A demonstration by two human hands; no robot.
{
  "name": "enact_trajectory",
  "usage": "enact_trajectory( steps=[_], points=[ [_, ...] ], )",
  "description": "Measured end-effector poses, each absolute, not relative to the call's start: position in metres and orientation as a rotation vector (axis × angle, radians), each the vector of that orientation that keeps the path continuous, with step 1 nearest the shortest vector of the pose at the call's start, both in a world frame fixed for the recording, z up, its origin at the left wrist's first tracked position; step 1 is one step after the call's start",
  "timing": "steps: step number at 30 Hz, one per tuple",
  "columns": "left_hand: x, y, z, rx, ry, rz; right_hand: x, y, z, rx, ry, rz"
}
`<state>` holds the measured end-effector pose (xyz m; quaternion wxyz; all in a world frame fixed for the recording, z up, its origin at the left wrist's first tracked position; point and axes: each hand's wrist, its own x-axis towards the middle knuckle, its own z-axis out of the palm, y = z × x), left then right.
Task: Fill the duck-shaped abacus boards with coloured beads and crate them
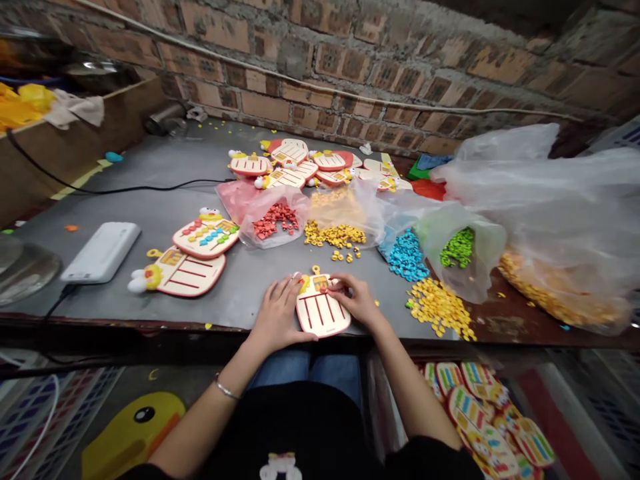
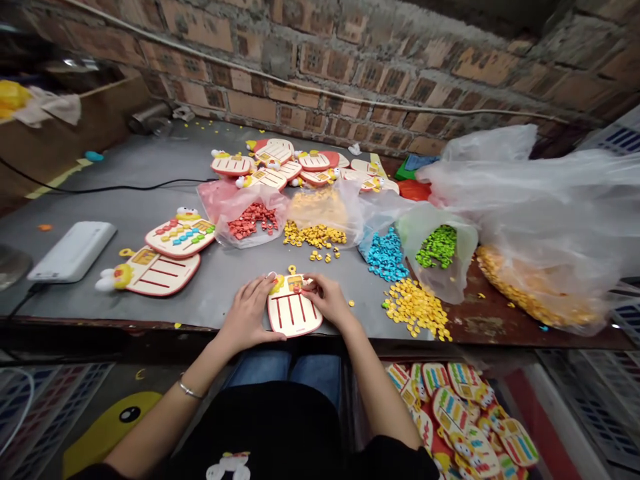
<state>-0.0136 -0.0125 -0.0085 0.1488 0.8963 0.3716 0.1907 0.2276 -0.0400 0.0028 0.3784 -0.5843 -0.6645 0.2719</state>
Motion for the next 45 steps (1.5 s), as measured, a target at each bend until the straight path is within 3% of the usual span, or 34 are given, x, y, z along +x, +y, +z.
enact_trajectory(
  steps=[10,15,36,45],
  points=[
    [-0.014,-0.011,-0.008,2.509,1.04,0.503,0.176,-0.034,0.007,-1.467,-1.839,0.618],
    [-0.014,-0.01,-0.009,2.532,1.009,0.503,0.191,-0.04,0.016,-1.344,-1.87,0.717],
    [-0.013,-0.009,-0.008,2.563,0.994,0.507,0.224,-0.017,-0.002,-1.622,-1.792,0.285],
    [-0.012,-0.012,-0.009,2.611,1.153,0.536,0.228,-0.04,0.011,-1.485,-1.76,0.665]
  ],
)
